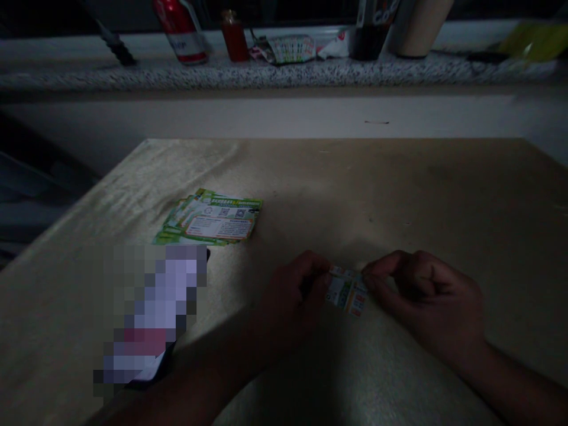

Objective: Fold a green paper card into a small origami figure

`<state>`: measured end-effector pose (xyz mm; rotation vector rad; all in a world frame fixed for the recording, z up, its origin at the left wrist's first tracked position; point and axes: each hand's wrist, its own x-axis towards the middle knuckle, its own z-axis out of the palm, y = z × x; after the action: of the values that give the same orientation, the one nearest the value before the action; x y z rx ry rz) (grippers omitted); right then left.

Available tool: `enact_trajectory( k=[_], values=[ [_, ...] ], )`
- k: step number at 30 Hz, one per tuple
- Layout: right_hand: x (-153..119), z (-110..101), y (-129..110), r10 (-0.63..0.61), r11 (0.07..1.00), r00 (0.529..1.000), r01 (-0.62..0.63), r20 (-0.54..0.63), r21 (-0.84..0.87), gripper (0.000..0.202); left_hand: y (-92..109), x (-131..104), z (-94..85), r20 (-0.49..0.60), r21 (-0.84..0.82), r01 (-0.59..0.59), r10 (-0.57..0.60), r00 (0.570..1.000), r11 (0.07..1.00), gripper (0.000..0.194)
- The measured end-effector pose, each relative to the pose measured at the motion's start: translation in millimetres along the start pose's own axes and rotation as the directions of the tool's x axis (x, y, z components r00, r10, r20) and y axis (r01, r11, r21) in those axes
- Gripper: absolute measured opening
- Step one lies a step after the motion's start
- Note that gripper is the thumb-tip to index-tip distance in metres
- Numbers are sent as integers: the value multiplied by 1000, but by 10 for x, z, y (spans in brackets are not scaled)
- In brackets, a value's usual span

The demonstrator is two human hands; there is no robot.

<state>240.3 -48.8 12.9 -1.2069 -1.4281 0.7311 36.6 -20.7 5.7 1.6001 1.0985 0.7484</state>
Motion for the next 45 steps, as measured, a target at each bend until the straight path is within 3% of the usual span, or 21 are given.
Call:
enact_trajectory(
  k=[6,9,13,18,20,23,25,26,29,31,33,35,38,40,45],
  values=[
    [51,-16,29,149,986,988,-147,-25,74,52,-47,-29,-33,34,33,-17,16,999,999,21],
    [88,-22,74,285,947,959,-279,-16,157,53,-28,-63,-88,-28,240,-174,186,982,955,38],
    [112,-39,128,454,832,886,-460,96,311,54,32,-41,-122,124,410,-500,496,860,763,46],
    [101,-30,144,567,653,770,-636,292,411,56,40,68,-33,179,436,-698,705,686,568,12],
    [108,-19,135,590,580,720,-693,366,428,57,18,94,6,187,394,-743,744,641,541,11],
    [131,-10,119,601,496,656,-754,456,430,57,-5,87,26,190,361,-762,758,624,537,13],
    [138,-11,105,567,508,658,-753,496,418,52,6,56,16,164,367,-745,749,641,557,14],
    [135,-15,96,534,552,681,-729,500,404,46,22,35,7,137,372,-729,743,655,575,14],
    [95,-37,61,387,785,804,-544,451,296,20,108,-27,-17,17,342,-651,689,725,677,13],
    [56,-54,36,263,901,856,-383,446,203,6,174,-53,-21,-53,248,-543,571,819,803,6],
    [24,-66,17,140,964,884,-225,446,144,8,224,-64,-15,-128,173,-357,381,916,918,1],
    [11,-65,4,41,993,907,-84,420,85,11,248,-62,-4,-157,89,-171,184,970,981,6],
    [17,-48,-9,-24,999,932,34,363,-22,10,245,-49,13,-121,-62,20,-28,992,998,12],
    [26,-33,-15,3,998,938,18,347,-57,7,233,-45,23,-96,-167,75,-92,991,983,8],
    [36,-11,-12,142,990,925,-131,354,-54,16,162,-75,51,-109,-237,3,-30,994,971,6]
  ],
)
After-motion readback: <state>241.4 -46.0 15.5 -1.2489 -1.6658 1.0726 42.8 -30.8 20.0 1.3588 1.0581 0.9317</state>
